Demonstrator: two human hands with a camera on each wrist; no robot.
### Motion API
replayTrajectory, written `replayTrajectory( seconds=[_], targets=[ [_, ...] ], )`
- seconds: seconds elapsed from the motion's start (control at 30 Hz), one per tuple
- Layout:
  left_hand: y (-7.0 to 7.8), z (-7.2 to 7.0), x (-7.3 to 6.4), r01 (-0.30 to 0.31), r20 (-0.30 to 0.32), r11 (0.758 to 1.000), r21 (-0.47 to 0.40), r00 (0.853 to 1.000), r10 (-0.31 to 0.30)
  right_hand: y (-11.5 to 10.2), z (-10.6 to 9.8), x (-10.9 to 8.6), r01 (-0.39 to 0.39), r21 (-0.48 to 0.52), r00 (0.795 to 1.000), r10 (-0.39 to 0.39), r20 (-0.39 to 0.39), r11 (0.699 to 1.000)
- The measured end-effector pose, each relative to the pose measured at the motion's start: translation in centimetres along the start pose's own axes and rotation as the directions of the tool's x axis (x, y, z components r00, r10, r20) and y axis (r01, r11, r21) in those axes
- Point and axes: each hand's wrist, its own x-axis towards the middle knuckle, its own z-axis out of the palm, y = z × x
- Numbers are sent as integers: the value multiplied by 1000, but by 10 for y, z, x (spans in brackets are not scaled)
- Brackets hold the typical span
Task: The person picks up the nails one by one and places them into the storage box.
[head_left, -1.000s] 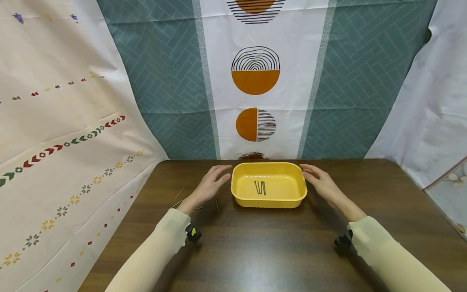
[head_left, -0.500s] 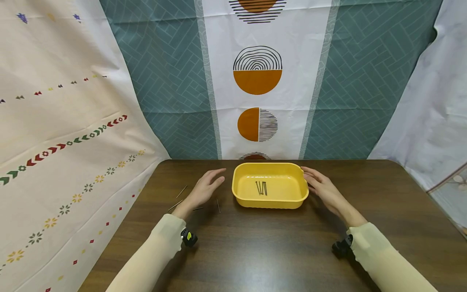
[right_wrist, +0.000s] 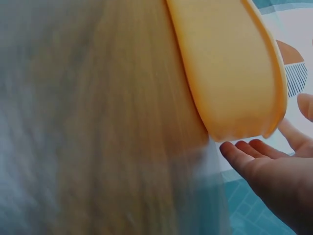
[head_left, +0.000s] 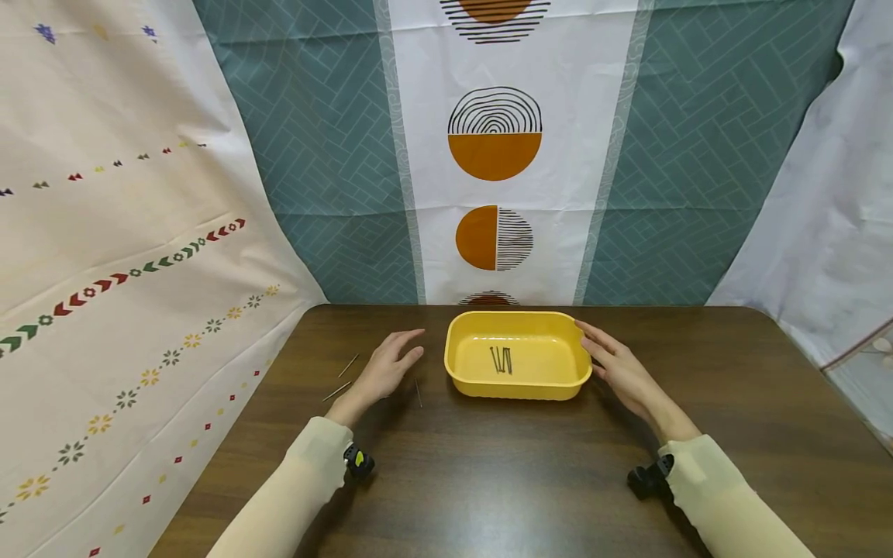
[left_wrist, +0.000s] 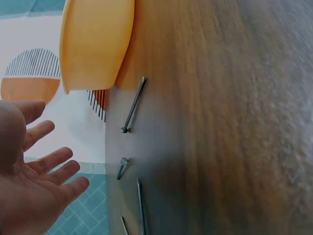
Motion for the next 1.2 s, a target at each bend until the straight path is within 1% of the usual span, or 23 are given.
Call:
replayTrajectory(
  seconds=[0.17,0.37,0.63,0.73,0.87,1.03,1.1,1.2],
  targets=[
    [-5,0,-3,11,-12,1000,3,1000,-11,6,0,-3,17,39,999,-19,39,999],
    [-13,-1,-6,24,-33,1000,-3,999,-24,9,-2,-2,40,101,997,-46,57,994],
    [-26,-3,-10,29,-56,999,23,998,-28,10,-4,0,12,109,998,-19,57,994],
    [-28,-3,-10,42,-57,999,-5,998,-42,11,-4,0,10,118,998,-17,57,993],
    [-30,-3,-8,76,-62,997,-31,995,-77,13,-4,1,4,132,998,-12,59,991],
    [-32,-4,-4,123,-96,992,-13,988,-124,13,-5,1,1,142,998,-10,60,990],
    [-31,-5,-2,155,-99,988,-20,983,-156,13,-5,1,1,146,998,-10,61,989],
    [-27,-6,0,212,-80,976,-49,973,-216,13,-5,1,-1,154,998,-8,62,988]
  ],
)
